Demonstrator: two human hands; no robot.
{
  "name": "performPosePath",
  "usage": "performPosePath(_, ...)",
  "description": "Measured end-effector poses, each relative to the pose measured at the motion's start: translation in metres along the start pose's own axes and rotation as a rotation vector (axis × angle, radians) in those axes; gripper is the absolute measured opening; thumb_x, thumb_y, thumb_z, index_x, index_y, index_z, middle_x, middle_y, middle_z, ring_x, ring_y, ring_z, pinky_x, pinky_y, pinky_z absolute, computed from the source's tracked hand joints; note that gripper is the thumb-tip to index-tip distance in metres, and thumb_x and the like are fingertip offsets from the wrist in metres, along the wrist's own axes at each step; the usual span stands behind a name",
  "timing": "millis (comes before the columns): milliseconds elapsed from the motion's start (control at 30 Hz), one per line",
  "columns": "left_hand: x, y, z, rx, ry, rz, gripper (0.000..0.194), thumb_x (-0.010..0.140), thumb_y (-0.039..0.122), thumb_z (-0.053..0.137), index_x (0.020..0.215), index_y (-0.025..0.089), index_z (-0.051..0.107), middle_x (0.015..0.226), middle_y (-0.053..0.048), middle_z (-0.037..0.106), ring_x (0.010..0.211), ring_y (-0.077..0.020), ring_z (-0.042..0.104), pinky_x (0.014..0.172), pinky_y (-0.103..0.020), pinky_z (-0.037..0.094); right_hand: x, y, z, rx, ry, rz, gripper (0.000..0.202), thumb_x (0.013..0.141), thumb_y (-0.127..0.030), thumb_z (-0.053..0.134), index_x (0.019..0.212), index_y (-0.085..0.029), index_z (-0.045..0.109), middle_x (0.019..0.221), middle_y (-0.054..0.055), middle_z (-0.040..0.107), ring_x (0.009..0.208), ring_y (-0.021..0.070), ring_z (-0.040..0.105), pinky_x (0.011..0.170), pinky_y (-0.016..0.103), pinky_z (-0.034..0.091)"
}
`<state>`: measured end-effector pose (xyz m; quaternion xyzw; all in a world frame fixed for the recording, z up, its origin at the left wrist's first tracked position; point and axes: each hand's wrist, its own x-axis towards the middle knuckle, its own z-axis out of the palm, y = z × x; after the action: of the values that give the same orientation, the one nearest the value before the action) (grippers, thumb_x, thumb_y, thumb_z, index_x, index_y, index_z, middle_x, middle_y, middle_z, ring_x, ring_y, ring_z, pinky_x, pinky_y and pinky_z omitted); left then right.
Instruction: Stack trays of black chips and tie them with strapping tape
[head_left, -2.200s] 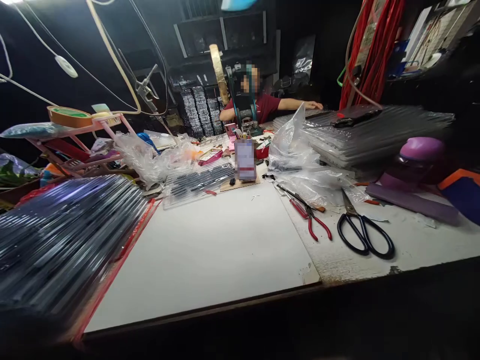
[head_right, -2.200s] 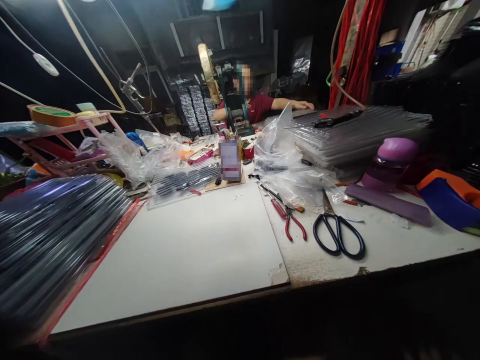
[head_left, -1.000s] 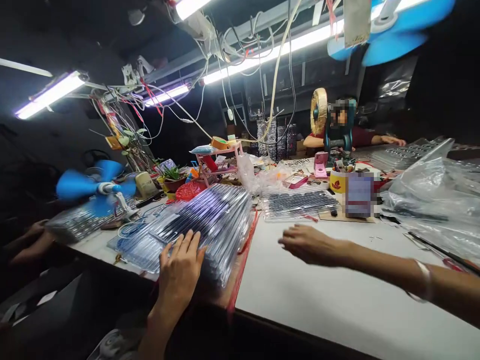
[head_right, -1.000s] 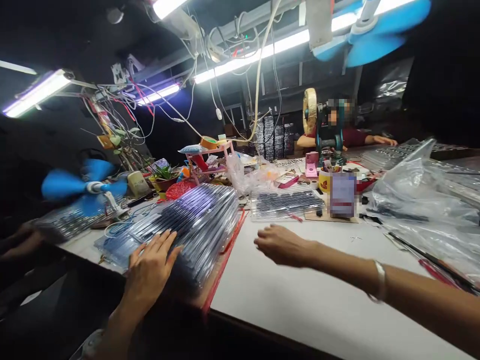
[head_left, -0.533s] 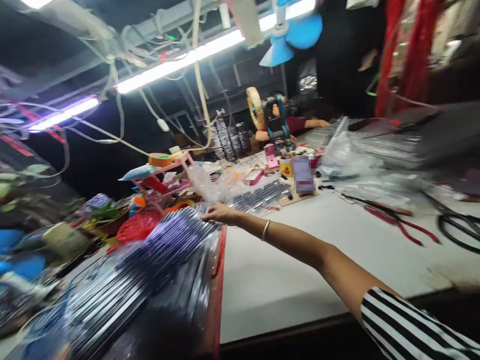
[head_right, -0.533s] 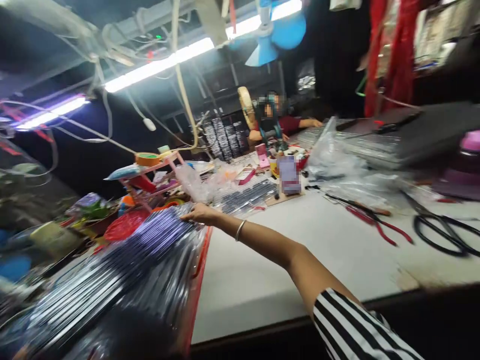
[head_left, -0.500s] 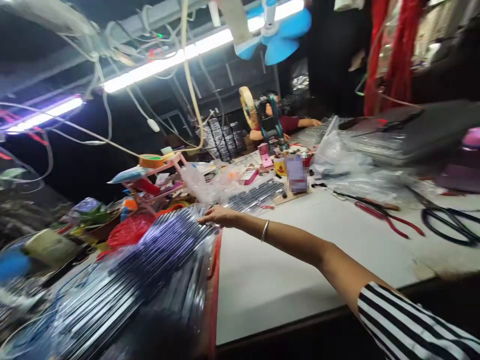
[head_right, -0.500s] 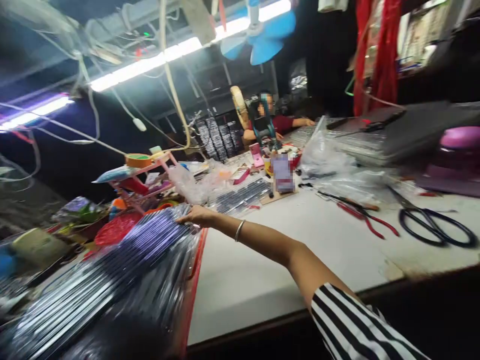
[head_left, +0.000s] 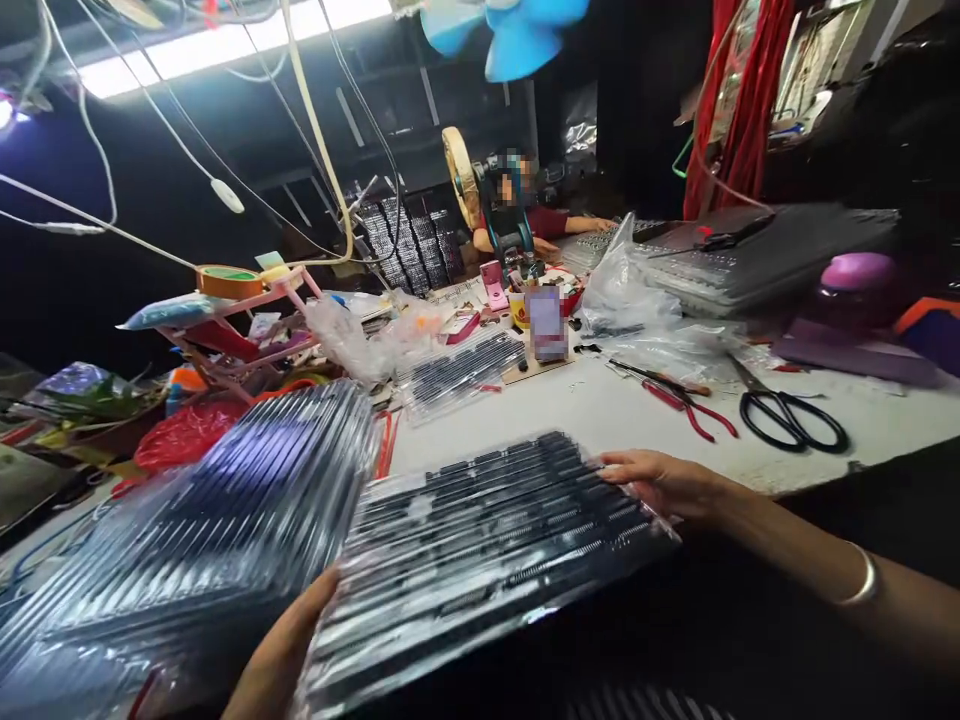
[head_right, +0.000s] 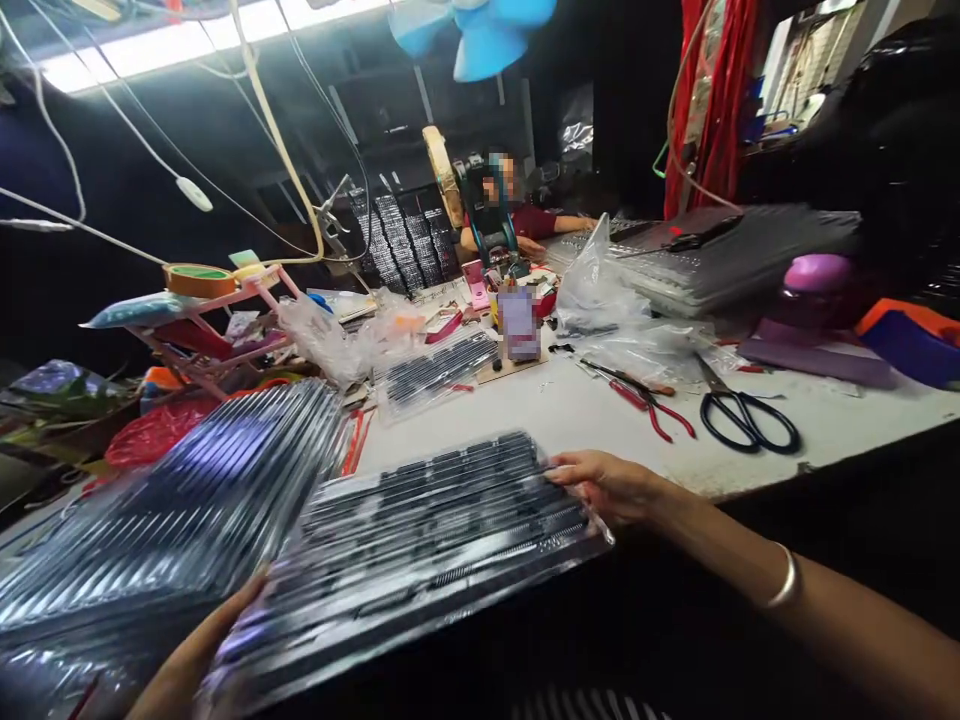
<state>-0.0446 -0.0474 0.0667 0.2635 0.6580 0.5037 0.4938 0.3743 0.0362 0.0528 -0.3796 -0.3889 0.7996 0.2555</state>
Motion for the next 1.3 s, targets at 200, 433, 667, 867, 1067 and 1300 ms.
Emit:
performPosePath(200,0.027,-0.017,0.062,0.141,-0.139,-0.019,0.032,0.067,0.036,0.063,0.089,0.014,0.07,0.097,-0.013,0.07,0.105,-0.0309,0.06,0.093,-0.044,0.046,0.007,0.001,-0.014,-0.943,0.465,-0.211,0.031,0.091,-0.041,0.043,0.091,-0.014,0.06,0.083,0.008,0.065,0.071,0.0192,0.061,0.063,0.029,0.046)
performPosePath(433,0.046,-0.035,0.053,1.151,0.005,0.268,0.048,0.081,0.052,0.044,0.111,0.021,0.064,0.1,-0.013,0.068,0.097,-0.0358,0.061,0.085,-0.054,0.043,0.009,0.015,-0.01,-1.554,0.69,-0.06,0.051,0.092,-0.053,0.036,0.118,-0.013,0.054,0.075,0.01,0.066,0.074,0.0284,0.064,0.062,0.035,0.045)
performPosePath(667,0.033,-0.059,0.066,1.051,0.155,0.557,0.05,0.089,0.04,0.032,0.12,0.01,0.059,0.088,-0.011,0.057,0.087,-0.0242,0.054,0.084,-0.04,0.043,-0.004,0.054,-0.016,-1.366,0.774,-0.547,0.054,0.093,-0.052,0.032,0.131,-0.017,0.047,0.113,0.01,0.057,0.089,0.0227,0.057,0.079,0.037,0.047)
performPosePath(867,0.047,-0.059,0.062,0.724,0.06,0.526,0.043,0.087,0.038,0.042,0.114,0.011,0.062,0.097,-0.01,0.054,0.096,-0.0208,0.052,0.092,-0.038,0.04,0.025,0.05,-0.009,-1.547,0.761,-0.534,0.049,0.096,-0.04,0.023,0.131,-0.015,0.047,0.133,0.014,0.047,0.113,0.0325,0.047,0.082,0.052,0.042)
performPosePath(1067,0.041,-0.054,0.056,0.651,-0.012,0.542,0.041,0.089,0.037,0.04,0.117,0.015,0.06,0.112,-0.009,0.055,0.11,-0.0184,0.05,0.098,-0.032,0.038,0.029,0.05,-0.013,-1.419,0.756,-0.548,0.047,0.094,-0.039,0.028,0.131,-0.017,0.047,0.134,0.013,0.047,0.12,0.0307,0.044,0.093,0.054,0.039)
performPosePath(1300,0.027,-0.053,0.094,1.046,0.029,0.582,0.034,0.091,0.028,0.037,0.116,0.017,0.058,0.132,-0.013,0.047,0.128,-0.0283,0.033,0.103,-0.054,0.023,0.015,0.041,-0.042,-1.379,0.785,-0.61,0.051,0.092,-0.041,0.031,0.129,-0.012,0.051,0.129,0.016,0.051,0.123,0.0285,0.043,0.104,0.05,0.034)
